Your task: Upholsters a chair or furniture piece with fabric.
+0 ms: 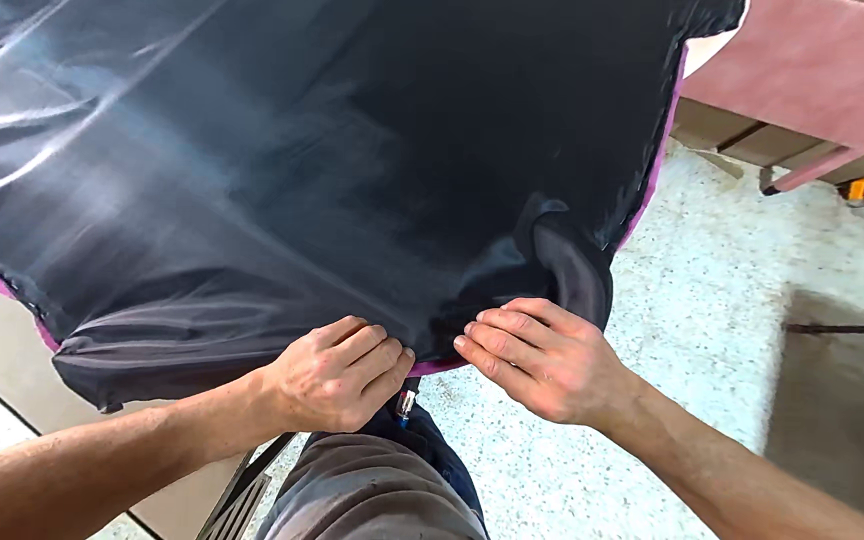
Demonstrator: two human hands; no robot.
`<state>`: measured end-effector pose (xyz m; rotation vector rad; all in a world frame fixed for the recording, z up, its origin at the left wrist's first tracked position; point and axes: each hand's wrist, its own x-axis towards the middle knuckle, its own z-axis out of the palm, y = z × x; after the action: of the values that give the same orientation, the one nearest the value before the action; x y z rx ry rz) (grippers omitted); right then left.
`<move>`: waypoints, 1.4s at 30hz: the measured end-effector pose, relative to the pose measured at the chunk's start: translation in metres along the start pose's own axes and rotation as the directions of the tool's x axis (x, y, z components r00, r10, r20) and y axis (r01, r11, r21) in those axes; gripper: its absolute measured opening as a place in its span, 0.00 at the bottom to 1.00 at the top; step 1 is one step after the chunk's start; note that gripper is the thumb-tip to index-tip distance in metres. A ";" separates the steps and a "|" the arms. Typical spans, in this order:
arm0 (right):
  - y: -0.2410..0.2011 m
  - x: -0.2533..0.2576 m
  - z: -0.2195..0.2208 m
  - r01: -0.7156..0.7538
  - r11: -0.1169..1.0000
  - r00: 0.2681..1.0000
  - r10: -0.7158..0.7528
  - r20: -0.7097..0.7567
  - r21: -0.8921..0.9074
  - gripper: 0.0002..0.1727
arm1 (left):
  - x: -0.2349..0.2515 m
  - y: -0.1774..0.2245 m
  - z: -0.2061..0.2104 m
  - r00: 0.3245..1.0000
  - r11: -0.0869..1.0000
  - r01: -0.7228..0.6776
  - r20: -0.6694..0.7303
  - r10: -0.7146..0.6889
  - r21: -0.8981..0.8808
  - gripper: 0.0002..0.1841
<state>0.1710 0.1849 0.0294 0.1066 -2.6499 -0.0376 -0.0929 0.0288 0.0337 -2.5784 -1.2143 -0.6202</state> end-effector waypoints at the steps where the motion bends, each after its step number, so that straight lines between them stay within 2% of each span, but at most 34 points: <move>1: 0.000 0.002 -0.001 -0.010 1.000 1.000 0.010 -0.018 -0.010 0.15 | 0.000 0.000 0.000 1.000 1.000 -0.002 0.000 0.002 0.003 0.11; 4: -0.003 0.005 -0.002 -0.035 0.999 0.998 0.035 -0.047 0.001 0.13 | 0.001 -0.001 0.000 1.000 1.000 -0.010 0.012 0.010 0.009 0.11; 7: -0.007 0.007 -0.005 -0.032 0.999 0.999 0.031 0.023 0.034 0.13 | 0.000 -0.001 -0.001 1.000 1.000 -0.011 0.025 0.011 0.006 0.12; 9: -0.012 0.010 -0.007 -0.083 0.996 0.995 0.081 0.057 0.023 0.12 | 0.000 -0.001 0.000 1.000 1.000 0.007 0.018 -0.007 -0.022 0.11; 14: -0.021 0.015 0.006 -0.155 0.988 0.988 0.156 0.008 -0.016 0.16 | 0.000 -0.002 -0.001 0.998 0.996 0.048 -0.030 -0.050 -0.075 0.09; 18: -0.016 0.015 0.008 -0.135 0.991 0.988 0.136 -0.079 0.026 0.10 | 0.000 -0.004 -0.004 0.998 0.998 0.036 -0.041 -0.039 -0.060 0.09; 23: -0.014 0.014 0.001 -0.151 0.988 0.987 0.152 -0.050 0.014 0.09 | 0.001 -0.002 0.000 0.998 0.998 0.037 -0.050 -0.039 -0.050 0.09; 26: -0.015 0.015 0.002 -0.179 0.984 0.984 0.179 -0.004 0.001 0.16 | -0.001 -0.002 0.001 0.997 0.998 0.042 -0.055 -0.045 -0.054 0.09; 33: -0.013 0.010 0.002 -0.104 0.994 0.994 0.105 -0.019 0.012 0.14 | -0.002 -0.003 0.001 0.999 0.999 0.017 -0.033 -0.019 -0.040 0.10; 36: -0.011 0.012 -0.002 -0.156 0.987 0.987 0.154 0.040 0.033 0.13 | -0.001 -0.001 0.001 0.998 0.997 0.046 -0.045 -0.049 -0.069 0.09; 39: -0.009 0.015 -0.006 -0.229 0.968 0.973 0.227 0.032 0.098 0.20 | -0.002 -0.002 0.000 0.996 0.995 0.061 -0.060 -0.066 -0.080 0.09; 42: -0.008 0.018 -0.006 -0.225 0.969 0.974 0.224 0.025 0.102 0.18 | -0.001 -0.001 -0.002 0.995 0.995 0.068 -0.067 -0.073 -0.079 0.09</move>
<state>0.1581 0.1752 0.0424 -0.1608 -2.6603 0.1757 -0.0953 0.0280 0.0350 -2.5607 -1.2874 -0.7795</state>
